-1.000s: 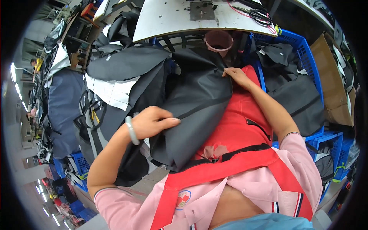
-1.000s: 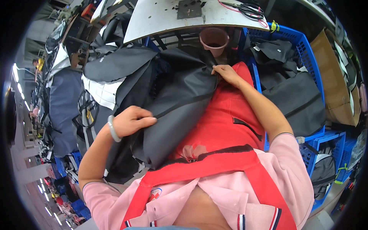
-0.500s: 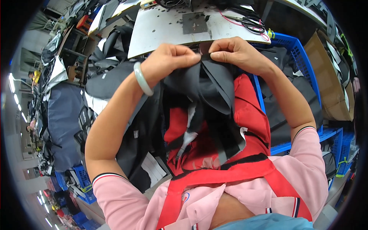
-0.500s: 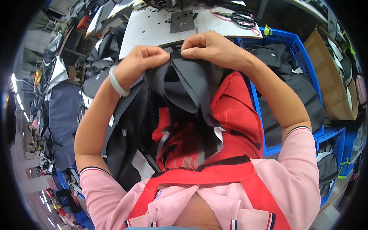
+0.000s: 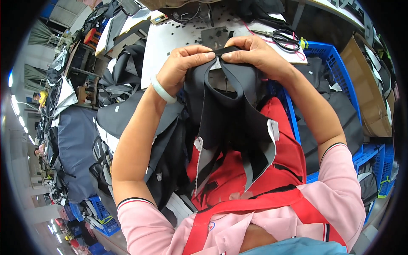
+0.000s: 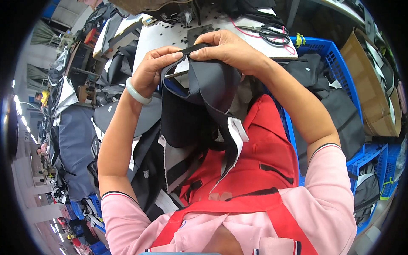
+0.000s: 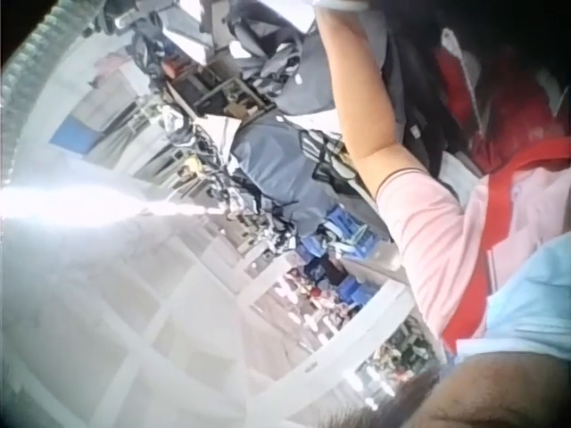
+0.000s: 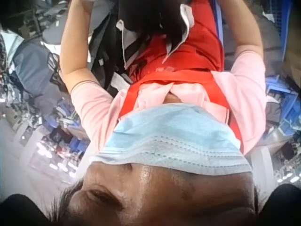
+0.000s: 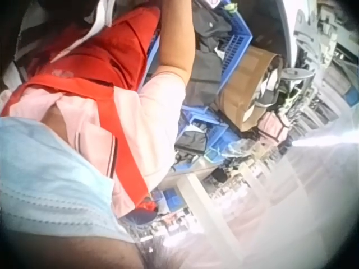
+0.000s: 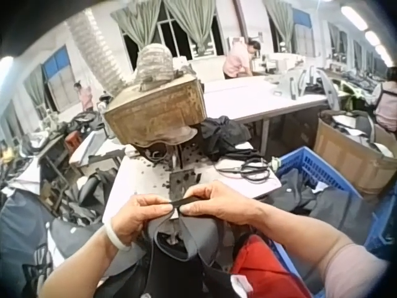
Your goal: The recorder is assembling and sewing black fabric components using an industrial sewing machine in a manufacturing facility.
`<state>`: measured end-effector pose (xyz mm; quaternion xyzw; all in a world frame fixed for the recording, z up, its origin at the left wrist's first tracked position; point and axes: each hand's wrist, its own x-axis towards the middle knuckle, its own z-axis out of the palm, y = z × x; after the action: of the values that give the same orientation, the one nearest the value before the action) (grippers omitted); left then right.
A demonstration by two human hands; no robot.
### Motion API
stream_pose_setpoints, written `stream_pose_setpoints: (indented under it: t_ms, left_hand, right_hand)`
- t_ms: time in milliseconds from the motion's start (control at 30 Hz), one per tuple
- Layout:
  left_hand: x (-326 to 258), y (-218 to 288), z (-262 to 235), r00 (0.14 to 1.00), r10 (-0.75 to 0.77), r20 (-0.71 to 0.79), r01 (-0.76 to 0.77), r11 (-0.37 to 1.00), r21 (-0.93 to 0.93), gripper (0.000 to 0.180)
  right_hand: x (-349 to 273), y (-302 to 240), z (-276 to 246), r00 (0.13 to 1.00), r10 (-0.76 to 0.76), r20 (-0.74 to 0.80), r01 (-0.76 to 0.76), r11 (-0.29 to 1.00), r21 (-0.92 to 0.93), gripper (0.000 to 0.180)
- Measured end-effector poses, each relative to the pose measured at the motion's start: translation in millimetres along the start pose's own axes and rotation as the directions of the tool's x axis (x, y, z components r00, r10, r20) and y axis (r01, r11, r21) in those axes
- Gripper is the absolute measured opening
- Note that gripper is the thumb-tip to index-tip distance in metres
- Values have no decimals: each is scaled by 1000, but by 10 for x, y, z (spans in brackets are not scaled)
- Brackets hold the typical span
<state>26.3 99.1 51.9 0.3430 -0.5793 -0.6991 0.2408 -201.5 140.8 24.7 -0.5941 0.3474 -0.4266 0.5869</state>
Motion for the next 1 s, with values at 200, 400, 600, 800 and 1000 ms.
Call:
stream_pose_setpoints:
  t_ms: [200,400,600,800,1000]
  left_hand:
    - [425,-23,-231,995,9,-103,-6,999,34,21]
    - [738,-132,-439,984,6,-175,-11,1000,-28,21]
    - [827,-171,-465,975,1,-224,-18,997,-73,18]
    - [902,-145,-463,971,-1,-239,-21,996,-89,18]
    - [929,-122,-526,965,43,-258,-56,997,-44,18]
  right_hand:
    - [390,202,-205,995,18,-100,-19,1000,-14,22]
    - [650,388,-328,989,75,-129,-63,994,94,21]
    - [760,454,-365,984,99,-145,-84,991,108,20]
    - [812,463,-404,983,75,-170,-57,993,108,19]
    - [895,466,-396,978,64,-197,-34,987,155,19]
